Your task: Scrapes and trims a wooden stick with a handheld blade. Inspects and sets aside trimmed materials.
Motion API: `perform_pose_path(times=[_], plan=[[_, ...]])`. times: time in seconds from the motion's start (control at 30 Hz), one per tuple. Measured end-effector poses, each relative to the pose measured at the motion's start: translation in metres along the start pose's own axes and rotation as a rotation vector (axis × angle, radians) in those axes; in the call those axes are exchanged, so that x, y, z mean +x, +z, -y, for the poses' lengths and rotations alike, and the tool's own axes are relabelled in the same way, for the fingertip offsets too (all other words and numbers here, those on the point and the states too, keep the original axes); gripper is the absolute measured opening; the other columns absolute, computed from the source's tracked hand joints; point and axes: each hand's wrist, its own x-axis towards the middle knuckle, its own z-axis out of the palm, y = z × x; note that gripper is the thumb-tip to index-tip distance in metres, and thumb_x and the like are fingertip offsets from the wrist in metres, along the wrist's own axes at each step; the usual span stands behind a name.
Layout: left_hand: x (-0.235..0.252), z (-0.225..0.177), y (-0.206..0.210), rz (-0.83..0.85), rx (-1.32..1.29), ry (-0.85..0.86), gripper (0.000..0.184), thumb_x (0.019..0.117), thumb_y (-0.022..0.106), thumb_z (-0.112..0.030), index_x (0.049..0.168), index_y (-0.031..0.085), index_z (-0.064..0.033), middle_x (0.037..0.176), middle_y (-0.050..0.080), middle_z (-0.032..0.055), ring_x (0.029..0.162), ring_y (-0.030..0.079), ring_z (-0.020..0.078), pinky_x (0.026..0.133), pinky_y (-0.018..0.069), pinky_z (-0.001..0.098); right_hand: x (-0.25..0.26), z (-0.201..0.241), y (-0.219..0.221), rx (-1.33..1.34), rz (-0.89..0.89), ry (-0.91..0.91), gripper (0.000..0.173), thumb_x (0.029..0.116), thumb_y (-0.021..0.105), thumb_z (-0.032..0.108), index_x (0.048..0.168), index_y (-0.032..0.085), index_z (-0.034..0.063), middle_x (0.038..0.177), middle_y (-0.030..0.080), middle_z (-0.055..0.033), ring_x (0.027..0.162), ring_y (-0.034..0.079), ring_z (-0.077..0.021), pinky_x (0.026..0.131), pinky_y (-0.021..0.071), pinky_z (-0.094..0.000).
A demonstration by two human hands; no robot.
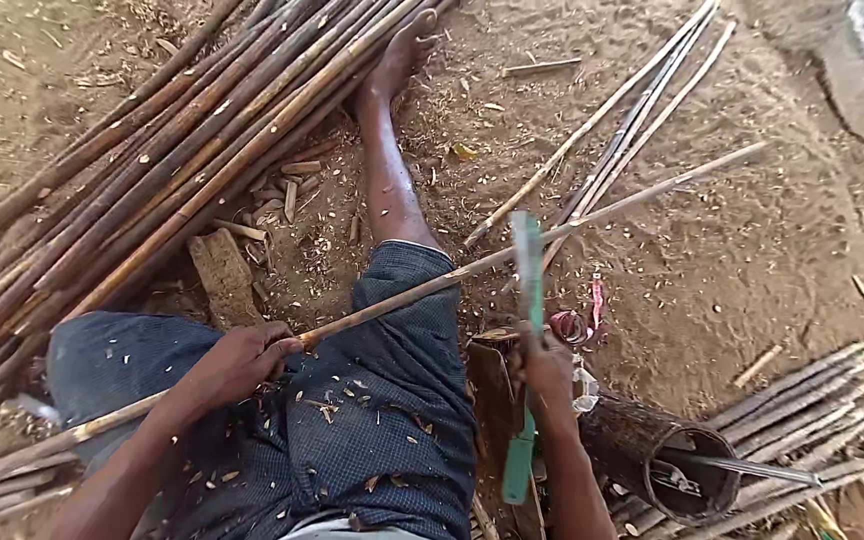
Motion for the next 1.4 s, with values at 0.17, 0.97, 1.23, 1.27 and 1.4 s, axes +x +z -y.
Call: perform_pose_path(times=[0.17, 0.97, 1.23, 1.27, 1.4], plan=[[-0.003, 0.0, -0.005, 0.036, -0.019, 0.019, 0.03, 0.1083, 0.047, -0.038, 0.098, 0.068, -0.0187, 0.067, 0.065, -0.006, 0.058, 0.061, 0.0088, 0.058, 0.0527, 0.0323, -0.031, 0.016, 0.018, -0.238, 0.154, -0.159, 0.044, 0.1015, 0.057, 0.052, 0.094, 0.07, 0.0105, 0.068, 0.062, -0.0085, 0.06, 0.062, -0.0274, 0.057, 0.0518, -0.0546], [0.01, 0.01, -0.015, 0.184, -0.273, 0.052, 0.029, 0.1062, 0.052, -0.031, 0.09, 0.068, -0.0135, 0.062, 0.061, 0.0018, 0.045, 0.048, 0.0121, 0.044, 0.0401, 0.0259, -0.028, 0.02, 0.019, -0.219, 0.156, -0.133, 0.047, 0.1021, 0.056, 0.055, 0.093, 0.069, 0.0104, 0.067, 0.061, -0.0088, 0.058, 0.06, -0.0263, 0.055, 0.0506, -0.0522], [0.014, 0.012, -0.02, 0.286, -0.413, 0.038, 0.032, 0.1076, 0.045, -0.027, 0.096, 0.069, -0.0089, 0.062, 0.062, 0.0051, 0.04, 0.046, 0.0105, 0.039, 0.0365, 0.0212, -0.028, 0.018, 0.017, -0.2, 0.153, -0.118, 0.048, 0.1019, 0.055, 0.057, 0.099, 0.07, 0.0119, 0.069, 0.062, -0.0097, 0.059, 0.06, -0.0269, 0.055, 0.0513, -0.0526], [0.017, 0.012, -0.021, 0.294, -0.422, 0.046, 0.033, 0.1074, 0.044, -0.027, 0.097, 0.07, -0.0091, 0.061, 0.061, 0.0045, 0.04, 0.046, 0.0099, 0.039, 0.0358, 0.0208, -0.019, 0.011, 0.01, -0.117, 0.107, -0.031, 0.055, 0.1014, 0.05, 0.063, 0.101, 0.068, 0.0109, 0.067, 0.058, -0.0108, 0.054, 0.057, -0.0266, 0.05, 0.0492, -0.0498], [0.019, 0.018, -0.02, 0.329, -0.464, 0.075, 0.036, 0.107, 0.043, -0.028, 0.093, 0.07, -0.0091, 0.059, 0.061, 0.0032, 0.039, 0.046, 0.0078, 0.039, 0.0368, 0.019, -0.025, 0.016, 0.023, -0.155, 0.112, -0.122, 0.05, 0.1043, 0.049, 0.055, 0.1, 0.067, 0.008, 0.067, 0.059, -0.0102, 0.055, 0.058, -0.0268, 0.051, 0.0507, -0.0502]])
